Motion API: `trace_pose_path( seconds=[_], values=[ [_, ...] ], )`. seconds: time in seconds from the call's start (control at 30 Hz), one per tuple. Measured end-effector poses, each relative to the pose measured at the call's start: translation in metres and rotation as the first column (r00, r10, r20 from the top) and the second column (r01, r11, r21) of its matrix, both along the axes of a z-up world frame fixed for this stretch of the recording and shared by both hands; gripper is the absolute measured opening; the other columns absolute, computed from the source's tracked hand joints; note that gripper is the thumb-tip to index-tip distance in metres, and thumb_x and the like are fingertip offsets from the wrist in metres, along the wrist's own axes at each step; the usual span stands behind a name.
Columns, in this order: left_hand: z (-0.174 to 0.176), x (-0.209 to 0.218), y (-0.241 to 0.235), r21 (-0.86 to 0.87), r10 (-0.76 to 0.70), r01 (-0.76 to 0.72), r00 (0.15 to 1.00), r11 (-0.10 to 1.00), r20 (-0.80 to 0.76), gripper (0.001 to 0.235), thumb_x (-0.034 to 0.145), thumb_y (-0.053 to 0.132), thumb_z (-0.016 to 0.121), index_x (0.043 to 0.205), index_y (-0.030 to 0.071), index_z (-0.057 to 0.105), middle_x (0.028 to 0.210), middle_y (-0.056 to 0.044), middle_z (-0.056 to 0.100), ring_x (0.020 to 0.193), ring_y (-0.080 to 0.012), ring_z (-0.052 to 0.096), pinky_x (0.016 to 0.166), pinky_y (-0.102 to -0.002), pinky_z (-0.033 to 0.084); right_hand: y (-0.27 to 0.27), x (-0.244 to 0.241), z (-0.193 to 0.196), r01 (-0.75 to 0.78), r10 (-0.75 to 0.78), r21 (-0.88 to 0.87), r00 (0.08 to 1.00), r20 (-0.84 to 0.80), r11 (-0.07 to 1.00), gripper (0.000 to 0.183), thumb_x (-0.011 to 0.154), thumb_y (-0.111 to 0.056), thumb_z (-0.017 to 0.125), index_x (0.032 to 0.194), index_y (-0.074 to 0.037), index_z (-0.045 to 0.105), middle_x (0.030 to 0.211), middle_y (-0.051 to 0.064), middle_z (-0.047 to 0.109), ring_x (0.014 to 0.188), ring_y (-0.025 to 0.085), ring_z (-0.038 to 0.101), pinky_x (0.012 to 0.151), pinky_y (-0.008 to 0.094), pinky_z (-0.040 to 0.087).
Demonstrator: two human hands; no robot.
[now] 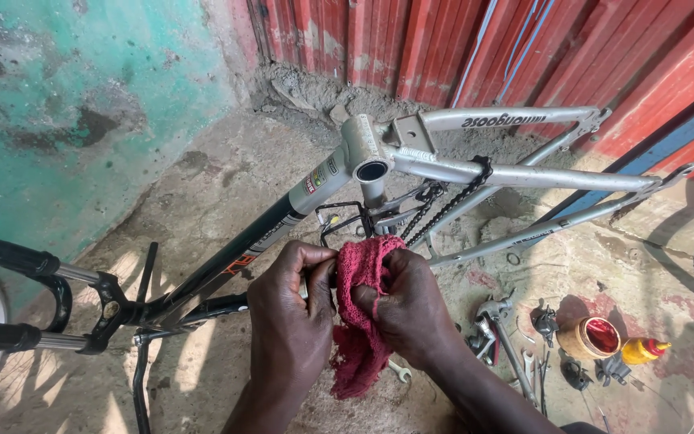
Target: The person cleans a bicycle bottom bracket shell with a red cloth, then inserts a bearing and a black cylindrical part into the shell. They use a wrench to tighten the part and continue assembling the bottom bracket components.
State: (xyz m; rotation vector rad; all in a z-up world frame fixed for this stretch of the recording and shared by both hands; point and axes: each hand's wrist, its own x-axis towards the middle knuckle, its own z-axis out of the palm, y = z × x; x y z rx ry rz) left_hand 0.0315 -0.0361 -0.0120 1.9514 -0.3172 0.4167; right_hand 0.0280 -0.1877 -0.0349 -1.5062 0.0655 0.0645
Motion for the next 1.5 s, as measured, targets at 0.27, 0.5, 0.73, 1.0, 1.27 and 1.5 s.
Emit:
trace_pose_path(
  seconds=[0.27, 0.5, 0.73, 1.0, 1.27, 1.5],
  values=[
    [-0.014, 0.009, 0.002, -0.183, 0.072, -0.102, 0.984, 0.978, -0.162, 0.009, 0.091, -0.002, 0.065, 0.096, 0.005, 0.065, 0.08, -0.007, 0.07, 0.056, -0.0142, 0.063, 0.043, -0.026, 0.057, 0.001, -0.002, -0.019, -0.058, 0.057, 0.192, 0.998, 0.015, 0.98, 0.019, 0.081, 0.025, 0.065, 0.088, 0.008, 0.07, 0.068, 0.015, 0.069, 0.043, 0.017, 0.059, 0.032, 0.025, 0.048],
    [-0.01, 0.011, 0.015, -0.306, -0.005, -0.068, 0.972, 0.95, -0.233, 0.013, 0.094, 0.001, 0.065, 0.106, 0.007, 0.063, 0.087, -0.007, 0.067, 0.074, -0.0139, 0.07, 0.045, -0.026, 0.059, 0.006, -0.003, 0.03, 0.22, -0.083, 0.386, 0.936, -0.341, 0.896, 0.046, 0.104, -0.022, 0.038, 0.136, 0.007, 0.056, 0.099, 0.024, 0.059, 0.089, 0.037, 0.061, 0.084, 0.054, 0.055],
    [-0.007, 0.008, 0.012, -0.164, 0.038, -0.075, 0.975, 0.984, -0.218, 0.017, 0.089, 0.001, 0.069, 0.104, 0.007, 0.064, 0.086, -0.008, 0.077, 0.074, -0.0145, 0.082, 0.042, -0.025, 0.068, 0.006, 0.0, 0.005, 0.222, -0.086, 0.442, 0.948, -0.306, 0.869, 0.033, 0.104, -0.016, 0.039, 0.122, 0.008, 0.053, 0.104, 0.028, 0.063, 0.098, 0.041, 0.065, 0.096, 0.059, 0.057],
    [-0.009, 0.004, 0.01, 0.148, 0.012, -0.015, 1.0, 0.989, 0.022, 0.012, 0.085, 0.004, 0.074, 0.092, 0.007, 0.065, 0.073, -0.006, 0.074, 0.049, -0.0133, 0.067, 0.038, -0.028, 0.054, -0.003, 0.009, -0.037, 0.124, -0.088, -0.326, 0.988, 0.123, 0.937, 0.031, 0.075, 0.009, 0.084, 0.082, -0.009, 0.061, 0.067, -0.001, 0.05, 0.055, 0.011, 0.048, 0.044, 0.021, 0.041],
    [-0.02, 0.006, 0.009, 0.127, 0.056, -0.052, 0.998, 0.991, -0.032, 0.014, 0.087, 0.003, 0.073, 0.084, 0.01, 0.061, 0.07, -0.002, 0.062, 0.052, -0.013, 0.053, 0.043, -0.029, 0.046, 0.002, 0.008, -0.019, 0.027, 0.026, -0.199, 0.966, 0.257, 0.98, 0.028, 0.073, 0.015, 0.077, 0.092, -0.004, 0.069, 0.072, 0.005, 0.069, 0.053, 0.011, 0.061, 0.045, 0.023, 0.053],
    [-0.031, 0.005, 0.001, -0.447, -0.094, -0.144, 0.879, 0.883, -0.467, 0.003, 0.096, 0.0, 0.066, 0.099, 0.001, 0.067, 0.078, -0.009, 0.065, 0.045, -0.0124, 0.05, 0.036, -0.029, 0.048, 0.018, 0.003, -0.009, 0.039, -0.033, -0.031, 0.988, 0.152, 0.999, 0.02, 0.082, 0.017, 0.071, 0.094, 0.002, 0.069, 0.071, 0.014, 0.075, 0.052, 0.019, 0.07, 0.044, 0.028, 0.063]
  ],
)
